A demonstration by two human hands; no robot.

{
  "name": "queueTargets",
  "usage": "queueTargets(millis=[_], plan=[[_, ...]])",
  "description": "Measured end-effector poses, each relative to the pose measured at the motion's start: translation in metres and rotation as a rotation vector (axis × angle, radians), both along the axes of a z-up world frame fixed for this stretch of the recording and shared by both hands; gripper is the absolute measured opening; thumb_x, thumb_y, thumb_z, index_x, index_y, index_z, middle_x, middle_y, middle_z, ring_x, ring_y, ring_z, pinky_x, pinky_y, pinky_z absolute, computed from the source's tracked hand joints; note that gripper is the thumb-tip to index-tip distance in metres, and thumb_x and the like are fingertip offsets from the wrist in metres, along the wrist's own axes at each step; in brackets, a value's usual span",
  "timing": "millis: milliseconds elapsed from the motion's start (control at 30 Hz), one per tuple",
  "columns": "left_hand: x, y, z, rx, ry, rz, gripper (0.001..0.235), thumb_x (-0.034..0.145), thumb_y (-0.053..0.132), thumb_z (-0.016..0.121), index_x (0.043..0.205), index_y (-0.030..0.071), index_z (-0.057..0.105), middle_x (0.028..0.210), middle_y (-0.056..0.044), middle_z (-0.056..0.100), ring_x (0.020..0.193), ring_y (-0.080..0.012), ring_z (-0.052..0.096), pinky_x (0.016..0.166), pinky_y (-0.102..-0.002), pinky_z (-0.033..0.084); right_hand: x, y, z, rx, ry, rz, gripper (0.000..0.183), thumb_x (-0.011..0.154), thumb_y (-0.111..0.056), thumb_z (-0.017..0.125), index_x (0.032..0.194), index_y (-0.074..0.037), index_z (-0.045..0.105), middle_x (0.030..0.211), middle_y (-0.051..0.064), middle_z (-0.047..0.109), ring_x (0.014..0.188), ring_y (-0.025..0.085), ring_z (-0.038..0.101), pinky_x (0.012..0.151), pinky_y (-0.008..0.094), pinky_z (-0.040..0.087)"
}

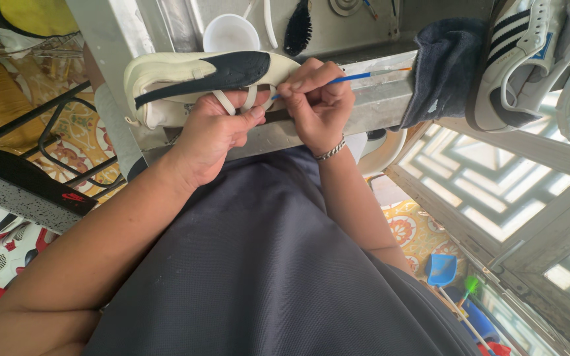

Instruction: The person uses a small blue brush to apply a cleaning solution to the white laces of a sneaker, focusing on the eyelet area. They then switch to a white scrubbing brush to scrub the laces and the upper part of the shoe. The person rinses the brushes under running water and continues to apply the solution to the shoe's surface.

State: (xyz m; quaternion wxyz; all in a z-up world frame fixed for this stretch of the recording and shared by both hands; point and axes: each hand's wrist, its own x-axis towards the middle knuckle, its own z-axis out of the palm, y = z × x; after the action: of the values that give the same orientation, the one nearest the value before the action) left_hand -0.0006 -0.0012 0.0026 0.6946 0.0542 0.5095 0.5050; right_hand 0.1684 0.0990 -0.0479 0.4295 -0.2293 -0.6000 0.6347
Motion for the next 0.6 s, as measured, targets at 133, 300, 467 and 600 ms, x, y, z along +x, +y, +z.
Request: queueTargets(millis=[133,300,467,600], plan=[[-0.001,-0.0002,0.0005,0.007,0.002,-0.007,0.029,0.096,0.009,0.07,0.123,0.0,0.071,0.104,-0.002,0.07,0.088,-0.0079,0.058,0.057,-0.02,0.036,0.0013,-0.0001,0.0014,-0.115,0.013,-0.025,0.023,0.103,0.01,0.067,0.104,-0.004,0.049,0.096,0.011,0.063,0.066,0.009,0.057,0.059,0.021,0.05],[-0.0002,-0.0002,0.0041,-0.021,0.021,-0.007,0.03,0.094,0.01,0.069,0.123,0.001,0.071,0.105,-0.001,0.071,0.088,-0.0074,0.06,0.057,-0.02,0.037,0.0014,0.001,0.0023,-0.117,0.029,-0.006,0.021,0.103,0.007,0.066,0.104,-0.003,0.048,0.095,0.012,0.064,0.068,0.011,0.059,0.057,0.021,0.05],[-0.0004,0.0,0.0056,-0.005,0.026,-0.005,0.029,0.094,0.01,0.07,0.122,0.001,0.072,0.105,-0.001,0.07,0.088,-0.0072,0.058,0.058,-0.021,0.036,-0.0002,0.0006,0.0017,-0.207,0.077,-0.05,0.023,0.104,0.007,0.068,0.104,-0.005,0.048,0.096,0.01,0.063,0.065,0.008,0.057,0.061,0.023,0.053],[-0.0005,-0.0001,0.0053,-0.01,0.031,-0.015,0.029,0.094,0.01,0.069,0.121,0.002,0.072,0.104,0.0,0.07,0.088,-0.0065,0.058,0.058,-0.02,0.036,0.0002,-0.0008,0.003,-0.178,0.027,-0.039,0.023,0.103,0.007,0.069,0.103,-0.005,0.049,0.095,0.011,0.064,0.063,0.007,0.055,0.055,0.019,0.047]])
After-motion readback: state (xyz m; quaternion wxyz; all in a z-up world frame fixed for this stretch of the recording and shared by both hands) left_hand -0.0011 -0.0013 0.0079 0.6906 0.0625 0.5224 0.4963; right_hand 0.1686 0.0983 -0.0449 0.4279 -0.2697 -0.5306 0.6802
